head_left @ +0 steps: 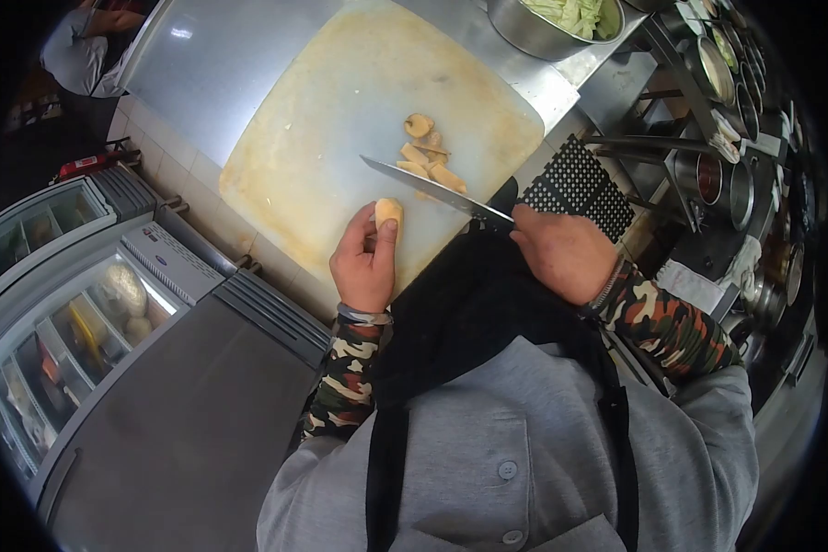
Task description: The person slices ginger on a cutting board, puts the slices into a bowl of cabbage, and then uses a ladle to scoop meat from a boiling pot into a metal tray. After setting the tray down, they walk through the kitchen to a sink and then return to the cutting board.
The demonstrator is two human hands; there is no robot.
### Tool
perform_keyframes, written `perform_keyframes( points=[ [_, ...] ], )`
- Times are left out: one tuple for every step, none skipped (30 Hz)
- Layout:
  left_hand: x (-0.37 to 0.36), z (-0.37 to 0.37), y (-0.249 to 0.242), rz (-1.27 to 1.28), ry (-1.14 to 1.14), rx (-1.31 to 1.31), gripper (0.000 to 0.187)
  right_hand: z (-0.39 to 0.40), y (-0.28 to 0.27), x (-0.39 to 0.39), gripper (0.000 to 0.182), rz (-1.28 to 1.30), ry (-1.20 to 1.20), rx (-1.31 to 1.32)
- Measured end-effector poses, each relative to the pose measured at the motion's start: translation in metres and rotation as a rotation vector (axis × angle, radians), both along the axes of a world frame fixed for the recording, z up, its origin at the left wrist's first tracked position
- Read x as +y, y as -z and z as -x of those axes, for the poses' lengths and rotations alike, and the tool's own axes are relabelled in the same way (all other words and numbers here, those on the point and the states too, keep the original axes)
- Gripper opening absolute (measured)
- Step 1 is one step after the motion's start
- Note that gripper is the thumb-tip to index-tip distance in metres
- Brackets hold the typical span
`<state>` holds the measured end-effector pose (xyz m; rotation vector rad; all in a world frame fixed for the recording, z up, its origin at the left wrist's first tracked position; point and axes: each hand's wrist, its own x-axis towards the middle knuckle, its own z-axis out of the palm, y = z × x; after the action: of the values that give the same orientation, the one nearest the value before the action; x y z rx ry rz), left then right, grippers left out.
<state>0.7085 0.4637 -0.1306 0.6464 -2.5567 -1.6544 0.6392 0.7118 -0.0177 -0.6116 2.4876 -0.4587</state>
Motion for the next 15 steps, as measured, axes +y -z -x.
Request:
perform_keyframes(
  points=[
    [-0.006, -0.001, 0.002, 0.152, 0.077, 0.011, 0.039, -0.001, 0.001, 0.0, 0.016, 0.005, -0.002, -0.002],
    [-0.009, -0.001, 0.002, 0.155, 0.075, 0.01, 0.039, -0.002, 0.002, 0.001, 0.016, 0.001, 0.009, 0.016],
    [-0.011, 0.0, 0.002, 0.353, 0.122, 0.142, 0.033, -0.002, 0.002, 0.001, 0.016, -0.004, 0.021, 0.036],
    [-0.011, 0.002, 0.0, 0.55, 0.17, 0.277, 0.027, -0.002, 0.0, 0.0, 0.016, -0.003, 0.022, 0.038],
    [-0.009, 0.004, -0.002, 0.549, 0.171, 0.281, 0.027, -0.001, -0.003, -0.001, 0.017, -0.017, 0.008, 0.008],
    [-0.004, 0.006, -0.01, 0.296, 0.065, 0.206, 0.023, -0.002, -0.005, -0.002, 0.018, -0.032, -0.007, -0.027],
    [-0.002, 0.006, -0.014, 0.045, -0.042, 0.125, 0.019, -0.004, -0.005, -0.002, 0.018, -0.032, -0.006, -0.033],
    [-0.002, 0.005, -0.013, 0.046, -0.043, 0.122, 0.019, -0.005, -0.004, -0.002, 0.018, -0.009, -0.015, -0.031],
    [-0.004, 0.006, -0.009, 0.102, 0.057, 0.179, 0.02, -0.005, -0.004, -0.002, 0.018, 0.014, -0.024, -0.027],
    [-0.004, 0.006, -0.005, 0.157, 0.16, 0.238, 0.021, -0.005, -0.004, -0.004, 0.018, 0.015, -0.024, -0.027],
    [-0.005, 0.006, 0.0, 0.157, 0.16, 0.24, 0.021, -0.006, -0.005, -0.005, 0.018, -0.01, -0.017, -0.044],
    [-0.004, 0.006, 0.003, 0.173, 0.152, 0.267, 0.024, -0.006, -0.005, -0.006, 0.017, -0.035, -0.009, -0.061],
    [-0.003, 0.005, 0.004, 0.19, 0.144, 0.293, 0.027, -0.007, -0.005, -0.006, 0.017, -0.036, -0.008, -0.063],
    [0.0, 0.002, 0.003, 0.191, 0.143, 0.289, 0.027, -0.008, -0.005, -0.005, 0.017, -0.028, -0.018, -0.044],
    [0.006, 0.002, -0.006, 0.084, 0.089, 0.215, 0.028, -0.008, -0.005, -0.005, 0.017, -0.019, -0.028, -0.022]
  ],
)
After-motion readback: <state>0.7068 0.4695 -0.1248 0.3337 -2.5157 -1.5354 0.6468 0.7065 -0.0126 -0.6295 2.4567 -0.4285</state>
